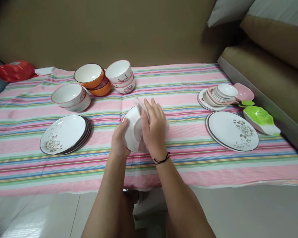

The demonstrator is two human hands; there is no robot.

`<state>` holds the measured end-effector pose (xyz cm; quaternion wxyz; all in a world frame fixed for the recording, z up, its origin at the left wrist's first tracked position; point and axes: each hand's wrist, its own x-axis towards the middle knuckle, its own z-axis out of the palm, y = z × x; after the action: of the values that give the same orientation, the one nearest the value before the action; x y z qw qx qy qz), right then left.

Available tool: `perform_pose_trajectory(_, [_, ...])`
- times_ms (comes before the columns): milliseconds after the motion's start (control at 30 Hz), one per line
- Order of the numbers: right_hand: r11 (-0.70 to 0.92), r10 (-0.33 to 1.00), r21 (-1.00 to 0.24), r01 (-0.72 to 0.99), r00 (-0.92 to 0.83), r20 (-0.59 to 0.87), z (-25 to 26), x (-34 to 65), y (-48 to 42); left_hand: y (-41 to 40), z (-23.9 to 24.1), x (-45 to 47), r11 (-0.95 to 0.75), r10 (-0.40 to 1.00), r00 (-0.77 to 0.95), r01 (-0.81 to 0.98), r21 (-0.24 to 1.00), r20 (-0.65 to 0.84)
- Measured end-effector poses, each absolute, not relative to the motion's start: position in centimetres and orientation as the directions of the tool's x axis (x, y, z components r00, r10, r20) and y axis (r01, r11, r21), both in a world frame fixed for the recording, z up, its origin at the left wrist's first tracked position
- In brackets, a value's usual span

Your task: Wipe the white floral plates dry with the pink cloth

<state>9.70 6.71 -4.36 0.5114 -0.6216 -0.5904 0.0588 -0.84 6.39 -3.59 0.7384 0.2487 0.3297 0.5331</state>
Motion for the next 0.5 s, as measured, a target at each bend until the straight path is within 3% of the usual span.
perform_pose_trajectory(167, [0.2, 0.827, -0.816, 0.542, 0.354, 0.437, -4.9, 10.5, 6.9, 6.5, -3.3, -1.1, 0.259, 0.965, 0.146, -0.655, 0.71, -0.217])
perform_pose_trajectory(333, [0.331, 0.827, -0.659, 0.675, 0.129, 0.548, -4.0, 9.2, 6.2, 6.9, -3.5, -1.0, 0.261, 0.962, 0.133, -0.692, 0.673, -0.236])
perform_pose_trajectory(500, [0.431, 0.827, -0.504, 0.749, -0.104, 0.553, -3.1, 7.6, 5.5, 7.0, -3.1, -0.8, 0.208, 0.969, 0.066, -0.735, 0.645, -0.237])
